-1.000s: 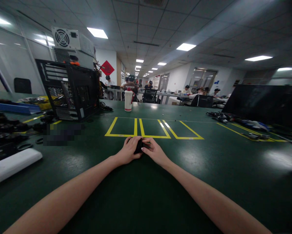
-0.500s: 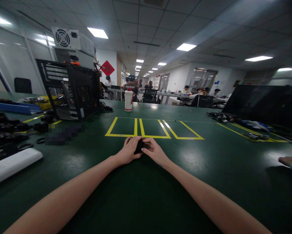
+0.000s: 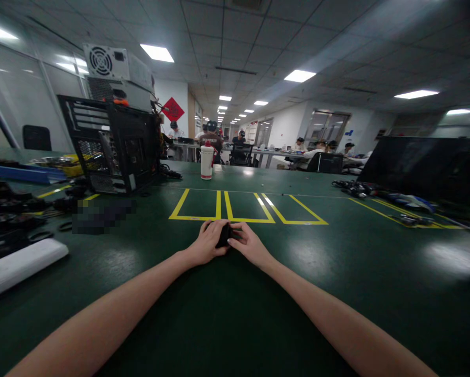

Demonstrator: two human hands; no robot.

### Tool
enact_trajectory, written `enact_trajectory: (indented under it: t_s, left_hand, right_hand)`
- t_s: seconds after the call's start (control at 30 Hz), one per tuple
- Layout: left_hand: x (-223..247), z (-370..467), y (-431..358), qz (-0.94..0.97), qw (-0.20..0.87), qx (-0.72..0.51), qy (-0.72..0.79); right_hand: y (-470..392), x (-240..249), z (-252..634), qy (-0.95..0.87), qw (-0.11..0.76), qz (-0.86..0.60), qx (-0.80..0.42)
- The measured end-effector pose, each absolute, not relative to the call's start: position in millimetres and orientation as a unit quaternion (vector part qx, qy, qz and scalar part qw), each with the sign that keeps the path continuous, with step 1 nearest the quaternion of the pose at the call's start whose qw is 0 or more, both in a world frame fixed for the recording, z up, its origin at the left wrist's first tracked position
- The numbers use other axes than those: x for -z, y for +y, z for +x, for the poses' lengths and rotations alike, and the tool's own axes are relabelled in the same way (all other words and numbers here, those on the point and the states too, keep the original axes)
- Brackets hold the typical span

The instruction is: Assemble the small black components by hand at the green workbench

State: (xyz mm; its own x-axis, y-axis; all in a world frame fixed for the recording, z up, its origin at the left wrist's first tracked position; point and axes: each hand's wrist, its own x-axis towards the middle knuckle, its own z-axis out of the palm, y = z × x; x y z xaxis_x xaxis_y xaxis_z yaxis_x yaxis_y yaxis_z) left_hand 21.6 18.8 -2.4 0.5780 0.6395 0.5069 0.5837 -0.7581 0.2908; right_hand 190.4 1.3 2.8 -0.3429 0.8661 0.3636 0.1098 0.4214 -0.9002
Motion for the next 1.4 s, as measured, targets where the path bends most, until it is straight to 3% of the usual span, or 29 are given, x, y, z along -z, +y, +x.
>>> enact_trajectory:
  t_s: [1.4]
  left_hand:
    - [-0.1, 22.1, 16.1, 0.887, 0.051, -0.306, 0.342]
  right_hand:
    - [3.2, -1.9, 191.3, -0.702, 0.468, -0.349, -0.408]
